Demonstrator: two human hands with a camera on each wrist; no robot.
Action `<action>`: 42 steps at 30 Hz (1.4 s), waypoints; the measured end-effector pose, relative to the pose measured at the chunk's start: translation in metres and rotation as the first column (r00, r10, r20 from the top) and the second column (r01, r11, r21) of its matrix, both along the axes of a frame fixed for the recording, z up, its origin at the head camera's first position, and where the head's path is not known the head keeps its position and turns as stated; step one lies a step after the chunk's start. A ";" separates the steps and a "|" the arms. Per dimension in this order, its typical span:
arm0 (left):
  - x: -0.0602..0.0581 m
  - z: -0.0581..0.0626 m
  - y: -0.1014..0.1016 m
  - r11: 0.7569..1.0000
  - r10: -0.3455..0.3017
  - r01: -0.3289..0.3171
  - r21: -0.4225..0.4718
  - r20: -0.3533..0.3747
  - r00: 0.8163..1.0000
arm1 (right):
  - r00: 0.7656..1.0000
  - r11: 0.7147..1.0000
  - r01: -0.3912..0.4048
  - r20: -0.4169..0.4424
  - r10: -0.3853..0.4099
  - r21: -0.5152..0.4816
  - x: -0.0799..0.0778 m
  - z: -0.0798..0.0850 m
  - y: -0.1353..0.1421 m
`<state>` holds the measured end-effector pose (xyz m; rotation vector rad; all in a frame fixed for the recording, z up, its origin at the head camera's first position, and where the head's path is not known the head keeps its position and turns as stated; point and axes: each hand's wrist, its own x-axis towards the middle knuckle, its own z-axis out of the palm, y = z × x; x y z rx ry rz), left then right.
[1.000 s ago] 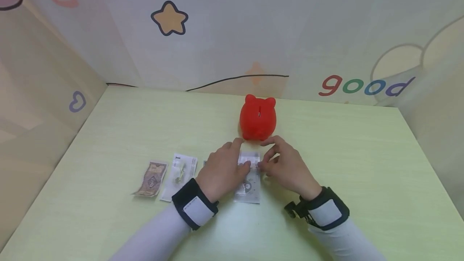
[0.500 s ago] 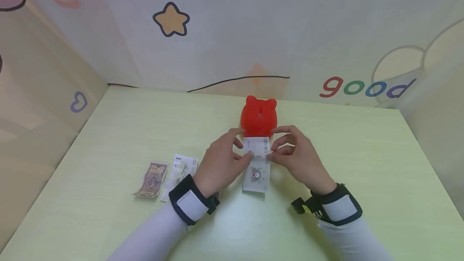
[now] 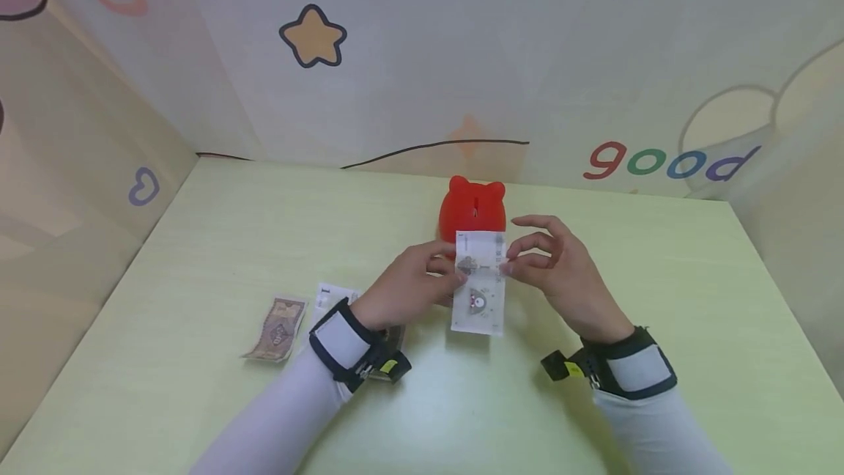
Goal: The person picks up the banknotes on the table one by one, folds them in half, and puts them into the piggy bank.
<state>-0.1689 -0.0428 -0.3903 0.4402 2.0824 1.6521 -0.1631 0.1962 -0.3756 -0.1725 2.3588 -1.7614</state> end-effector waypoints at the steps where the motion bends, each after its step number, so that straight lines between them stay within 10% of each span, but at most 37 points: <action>1: -0.002 0.001 0.000 1.000 0.005 -0.005 0.013 0.004 1.000 | 1.000 1.000 0.005 -0.003 -0.005 0.001 -0.001 0.000 0.001; 11: -0.019 0.010 0.001 0.989 0.148 -0.146 0.027 -0.076 0.986 | 0.998 0.998 0.059 0.004 -0.059 0.029 -0.018 0.004 -0.007; 20: -0.033 0.017 0.004 0.965 0.250 -0.238 0.110 -0.102 0.963 | 0.993 0.997 -0.074 0.094 0.073 0.002 -0.038 0.013 -0.016; 42: -0.044 0.011 0.008 0.974 0.209 -0.199 0.105 -0.096 0.973 | 0.998 0.995 0.046 0.037 -0.049 0.091 -0.039 0.012 -0.017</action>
